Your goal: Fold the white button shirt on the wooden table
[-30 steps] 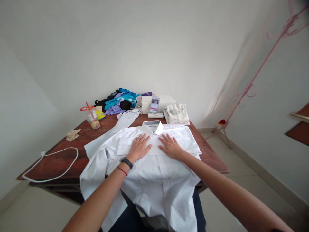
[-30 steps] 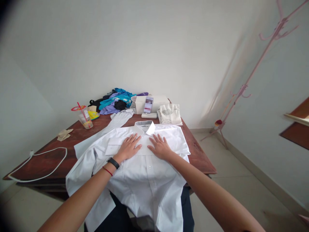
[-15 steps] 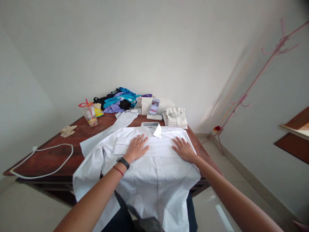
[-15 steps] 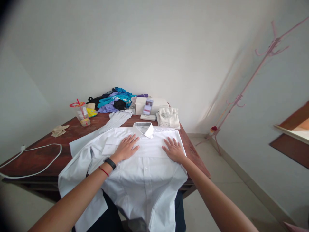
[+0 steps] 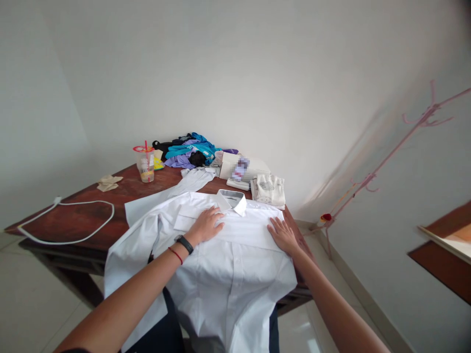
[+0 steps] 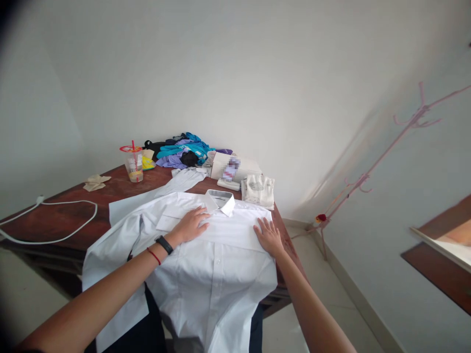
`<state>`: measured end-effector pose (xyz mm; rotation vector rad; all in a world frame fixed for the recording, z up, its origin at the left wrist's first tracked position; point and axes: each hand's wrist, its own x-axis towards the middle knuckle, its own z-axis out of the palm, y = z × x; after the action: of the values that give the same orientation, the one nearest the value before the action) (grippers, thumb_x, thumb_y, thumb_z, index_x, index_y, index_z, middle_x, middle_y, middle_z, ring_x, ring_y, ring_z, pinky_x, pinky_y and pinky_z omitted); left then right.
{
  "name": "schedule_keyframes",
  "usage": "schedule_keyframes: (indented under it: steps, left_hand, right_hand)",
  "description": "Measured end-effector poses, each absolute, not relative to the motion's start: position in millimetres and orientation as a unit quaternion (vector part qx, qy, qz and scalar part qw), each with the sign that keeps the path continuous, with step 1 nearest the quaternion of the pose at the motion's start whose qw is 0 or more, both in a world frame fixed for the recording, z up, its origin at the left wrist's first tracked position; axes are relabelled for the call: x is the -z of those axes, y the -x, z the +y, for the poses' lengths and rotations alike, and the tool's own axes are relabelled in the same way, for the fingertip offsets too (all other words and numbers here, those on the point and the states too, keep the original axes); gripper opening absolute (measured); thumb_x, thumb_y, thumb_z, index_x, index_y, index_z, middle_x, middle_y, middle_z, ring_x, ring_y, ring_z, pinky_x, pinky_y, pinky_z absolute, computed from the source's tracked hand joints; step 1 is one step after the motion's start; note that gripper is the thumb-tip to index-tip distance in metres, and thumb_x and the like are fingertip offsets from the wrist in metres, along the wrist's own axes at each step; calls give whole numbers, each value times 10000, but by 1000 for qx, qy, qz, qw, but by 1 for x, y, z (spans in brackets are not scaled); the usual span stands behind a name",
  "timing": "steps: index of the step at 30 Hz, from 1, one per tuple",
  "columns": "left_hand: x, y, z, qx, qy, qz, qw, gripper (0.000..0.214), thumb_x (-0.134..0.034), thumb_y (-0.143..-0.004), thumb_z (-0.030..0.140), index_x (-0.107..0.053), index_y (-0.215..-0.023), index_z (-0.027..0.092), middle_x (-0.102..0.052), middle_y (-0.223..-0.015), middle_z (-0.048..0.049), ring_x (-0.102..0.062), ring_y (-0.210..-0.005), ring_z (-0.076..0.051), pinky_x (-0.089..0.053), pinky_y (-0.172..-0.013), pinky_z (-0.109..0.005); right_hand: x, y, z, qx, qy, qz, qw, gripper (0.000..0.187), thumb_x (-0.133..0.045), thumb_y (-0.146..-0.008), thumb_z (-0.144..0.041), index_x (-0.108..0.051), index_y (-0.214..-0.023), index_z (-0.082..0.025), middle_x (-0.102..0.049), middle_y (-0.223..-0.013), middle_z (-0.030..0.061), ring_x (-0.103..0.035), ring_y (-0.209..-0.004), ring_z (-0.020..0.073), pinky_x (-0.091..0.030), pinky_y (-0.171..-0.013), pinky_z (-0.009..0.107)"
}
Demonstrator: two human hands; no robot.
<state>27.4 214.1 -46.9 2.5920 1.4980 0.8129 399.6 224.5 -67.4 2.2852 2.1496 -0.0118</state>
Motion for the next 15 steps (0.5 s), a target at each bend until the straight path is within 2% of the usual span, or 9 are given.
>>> schedule_keyframes:
  steps: [4,7,12,15]
  left_hand:
    - [43,-27,215,-315,-830,460,32,297,-527,-937,281,-727,-1147,216,-646,-1352,-83,-492,-1372,-230,-369,-1192,-375]
    - [32,-24,206,-335,-821,460,42,273,-517,-927,244,-738,-1084,222,-678,-1294,-81,-537,-1321,-230,-411,-1163,-380]
    - [15,4,147,-342,-822,454,42,285,-514,-953,325,-724,-1135,259,-672,-1317,-47,-540,-1320,-230,-427,-1152,-394]
    - [13,43,98,-375,-775,507,29,302,-484,-967,394,-722,-1112,277,-671,-1309,-49,-584,-1262,-238,-461,-1110,-402]
  right_hand:
    - [66,-397,224,8,-730,683,12,698,-143,-1010,-641,-233,-1611,-299,-195,-1681,14,-190,-1542,299,-263,-1196,540]
    - [66,-398,225,10,-730,684,1,711,-143,-998,-661,-239,-1609,-310,-200,-1680,5,-199,-1540,300,-253,-1203,539]
    - [72,-401,226,-11,-724,690,-3,712,-145,-994,-658,-268,-1602,-307,-229,-1673,9,-224,-1534,291,-278,-1198,517]
    - [75,-402,226,-18,-723,690,-17,689,-160,-1001,-640,-273,-1599,-319,-238,-1671,0,-230,-1533,286,-254,-1209,511]
